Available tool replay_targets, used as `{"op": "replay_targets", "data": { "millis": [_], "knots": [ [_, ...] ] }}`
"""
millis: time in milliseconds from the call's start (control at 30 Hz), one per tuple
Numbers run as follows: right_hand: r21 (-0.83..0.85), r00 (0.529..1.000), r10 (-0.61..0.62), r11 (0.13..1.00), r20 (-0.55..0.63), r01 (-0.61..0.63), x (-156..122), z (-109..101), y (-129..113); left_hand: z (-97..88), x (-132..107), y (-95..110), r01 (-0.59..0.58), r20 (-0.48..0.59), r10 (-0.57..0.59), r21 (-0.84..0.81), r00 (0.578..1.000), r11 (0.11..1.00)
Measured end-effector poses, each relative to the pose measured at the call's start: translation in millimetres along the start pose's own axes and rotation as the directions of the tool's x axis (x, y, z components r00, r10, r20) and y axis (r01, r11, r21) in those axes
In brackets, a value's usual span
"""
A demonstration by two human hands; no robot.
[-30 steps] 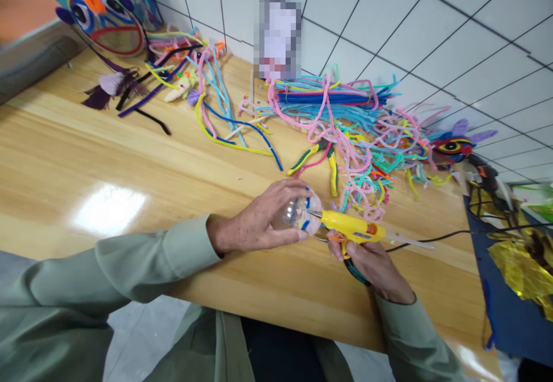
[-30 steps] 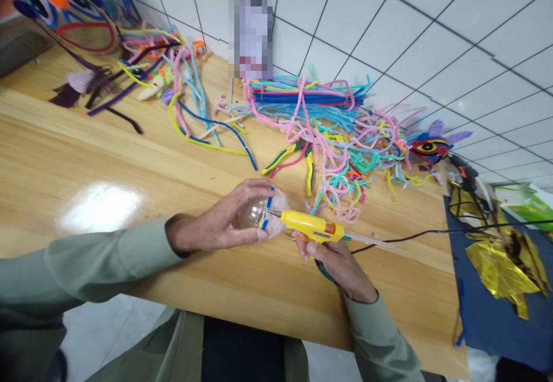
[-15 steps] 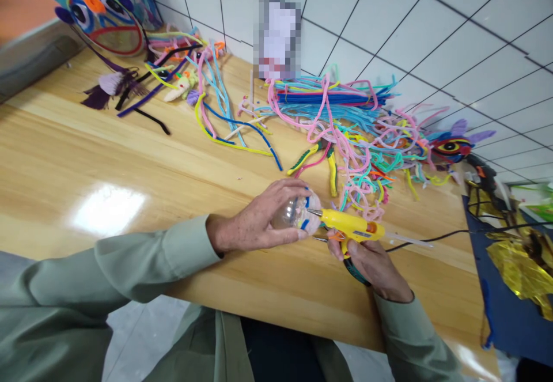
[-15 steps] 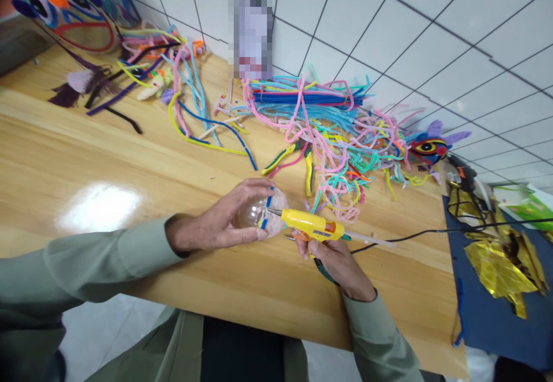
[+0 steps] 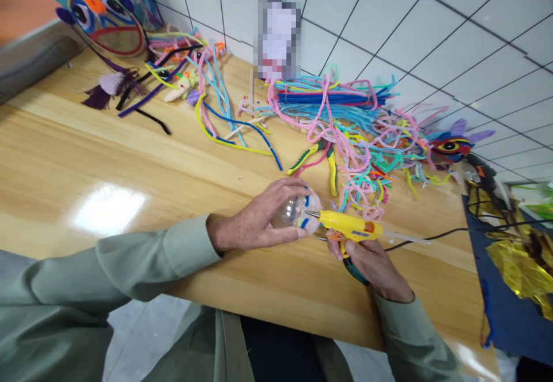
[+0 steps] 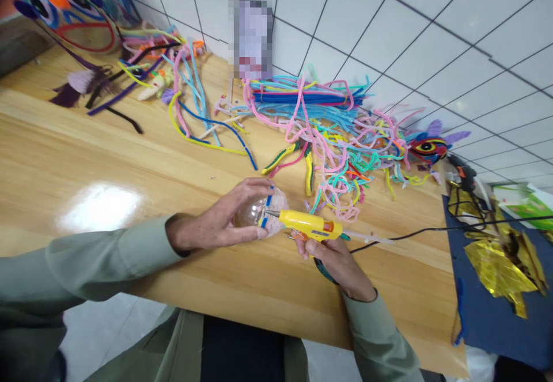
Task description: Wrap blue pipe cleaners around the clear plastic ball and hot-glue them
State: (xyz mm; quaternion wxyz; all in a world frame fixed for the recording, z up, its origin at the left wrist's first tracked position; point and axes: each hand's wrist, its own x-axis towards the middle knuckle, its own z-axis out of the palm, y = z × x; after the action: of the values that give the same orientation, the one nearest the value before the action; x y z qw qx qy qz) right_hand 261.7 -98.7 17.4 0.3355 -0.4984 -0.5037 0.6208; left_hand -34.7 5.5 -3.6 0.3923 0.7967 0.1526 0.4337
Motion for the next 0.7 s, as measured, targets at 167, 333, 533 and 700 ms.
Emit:
{"op": "replay_targets", "data": {
  "millis": [167,333,533,700],
  "knots": [
    [0.025,1.0,-0.023,0.999,-0.001,0.023,0.5,2.2,-1.3,-0.1,-0.5,-0.1,0.01,0.009,-0.01,-0.005,1.0,1.0],
    [0.044,1.0,-0.013,0.999,-0.024,0.014,1.9,6.3,-6.5,-0.3,-1.2,-0.2,0.031,0.014,-0.03,-0.024,0.999,0.999],
    [0.043,0.999,-0.008,0.999,-0.039,0.009,3.6,8.9,-12.9,0.4,-1.5,-0.6,0.022,0.009,-0.022,-0.015,1.0,1.0],
    [0.034,0.999,0.0,0.999,-0.039,0.001,4.6,9.8,-13.8,0.5,-1.8,-1.0,0.036,0.008,-0.035,-0.024,0.999,0.999]
  ]
}}
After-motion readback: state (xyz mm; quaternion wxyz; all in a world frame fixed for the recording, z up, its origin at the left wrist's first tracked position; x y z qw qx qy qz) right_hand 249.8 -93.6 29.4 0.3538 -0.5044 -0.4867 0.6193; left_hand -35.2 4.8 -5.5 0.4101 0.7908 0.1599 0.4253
